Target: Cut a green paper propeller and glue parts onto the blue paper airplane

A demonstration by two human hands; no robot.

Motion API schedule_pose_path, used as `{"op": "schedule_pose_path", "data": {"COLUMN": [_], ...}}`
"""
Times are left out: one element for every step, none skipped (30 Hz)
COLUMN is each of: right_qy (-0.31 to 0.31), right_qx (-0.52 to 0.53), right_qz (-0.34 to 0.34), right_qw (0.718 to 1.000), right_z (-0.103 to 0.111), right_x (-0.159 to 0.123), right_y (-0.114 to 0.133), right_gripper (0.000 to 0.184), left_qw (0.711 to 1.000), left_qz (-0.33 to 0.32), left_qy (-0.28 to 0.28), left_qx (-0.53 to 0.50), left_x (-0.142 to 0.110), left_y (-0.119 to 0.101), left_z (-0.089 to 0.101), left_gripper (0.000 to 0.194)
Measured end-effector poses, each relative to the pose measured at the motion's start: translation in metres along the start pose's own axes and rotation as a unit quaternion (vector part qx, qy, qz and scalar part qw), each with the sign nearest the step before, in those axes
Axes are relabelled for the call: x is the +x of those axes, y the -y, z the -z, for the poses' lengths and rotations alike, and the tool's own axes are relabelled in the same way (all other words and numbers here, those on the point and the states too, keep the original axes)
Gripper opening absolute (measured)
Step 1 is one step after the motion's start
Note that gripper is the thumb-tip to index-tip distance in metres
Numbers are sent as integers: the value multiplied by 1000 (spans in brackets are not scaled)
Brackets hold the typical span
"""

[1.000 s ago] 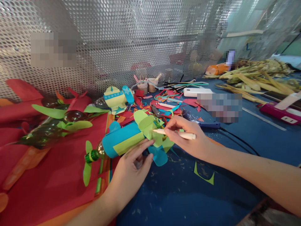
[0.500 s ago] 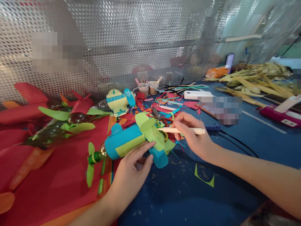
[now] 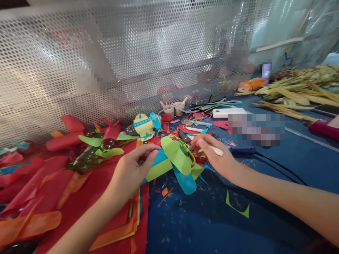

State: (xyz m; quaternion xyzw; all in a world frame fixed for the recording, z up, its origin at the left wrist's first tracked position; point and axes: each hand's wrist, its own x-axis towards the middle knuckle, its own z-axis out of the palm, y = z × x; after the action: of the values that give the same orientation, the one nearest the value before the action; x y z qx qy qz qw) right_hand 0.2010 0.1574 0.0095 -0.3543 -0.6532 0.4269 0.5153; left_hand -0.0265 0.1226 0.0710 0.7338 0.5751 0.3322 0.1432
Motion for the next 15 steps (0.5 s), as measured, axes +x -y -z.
{"op": "schedule_pose_path", "data": {"right_qy": [0, 1, 1, 3, 7, 13, 21, 32, 44, 57, 67, 75, 79, 79, 76], "right_qx": [-29, -60, -89, -114, -133, -145, -151, -151, -143, -132, -120, -109, -102, -101, -104], "right_qz": [7, 14, 19, 22, 22, 19, 14, 6, 0, -5, -6, -4, 0, 5, 10], "right_qw": [1000, 998, 996, 993, 991, 989, 988, 988, 989, 990, 991, 991, 992, 992, 992], "right_z": [0, 0, 0, 0, 0, -1, -1, -2, -2, -3, -3, -3, -3, -3, -3], "right_x": [0, -1, -1, -1, -1, -1, -1, -1, -1, -2, -2, -2, -2, -3, -3], "right_y": [1, 2, 3, 4, 4, 3, 2, 1, -1, -1, -2, -2, -2, -2, -2], "right_gripper": [25, 21, 16, 12, 10, 11, 14, 16, 18, 20, 21, 22, 23, 23, 23], "left_qw": [999, 997, 992, 985, 978, 968, 955, 943, 931, 921, 910, 901, 895, 891, 887], "left_qz": [-26, -51, -71, -96, -112, -122, -131, -139, -150, -158, -165, -167, -160, -153, -149], "left_qy": [20, 35, 56, 92, 131, 175, 217, 249, 275, 295, 319, 338, 356, 371, 383], "left_qx": [18, 50, 84, 108, 119, 135, 153, 170, 186, 198, 208, 214, 215, 214, 209], "left_x": [8, 15, 22, 29, 35, 40, 45, 50, 55, 60, 64, 69, 74, 78, 82], "left_y": [2, 3, 4, 4, 3, 1, -1, -3, -6, -9, -11, -13, -15, -15, -16], "left_z": [3, 6, 8, 10, 12, 14, 15, 16, 17, 17, 16, 15, 14, 13, 11], "left_gripper": [27, 29, 35, 45, 57, 67, 74, 78, 79, 78, 79, 79, 78, 78, 78]}}
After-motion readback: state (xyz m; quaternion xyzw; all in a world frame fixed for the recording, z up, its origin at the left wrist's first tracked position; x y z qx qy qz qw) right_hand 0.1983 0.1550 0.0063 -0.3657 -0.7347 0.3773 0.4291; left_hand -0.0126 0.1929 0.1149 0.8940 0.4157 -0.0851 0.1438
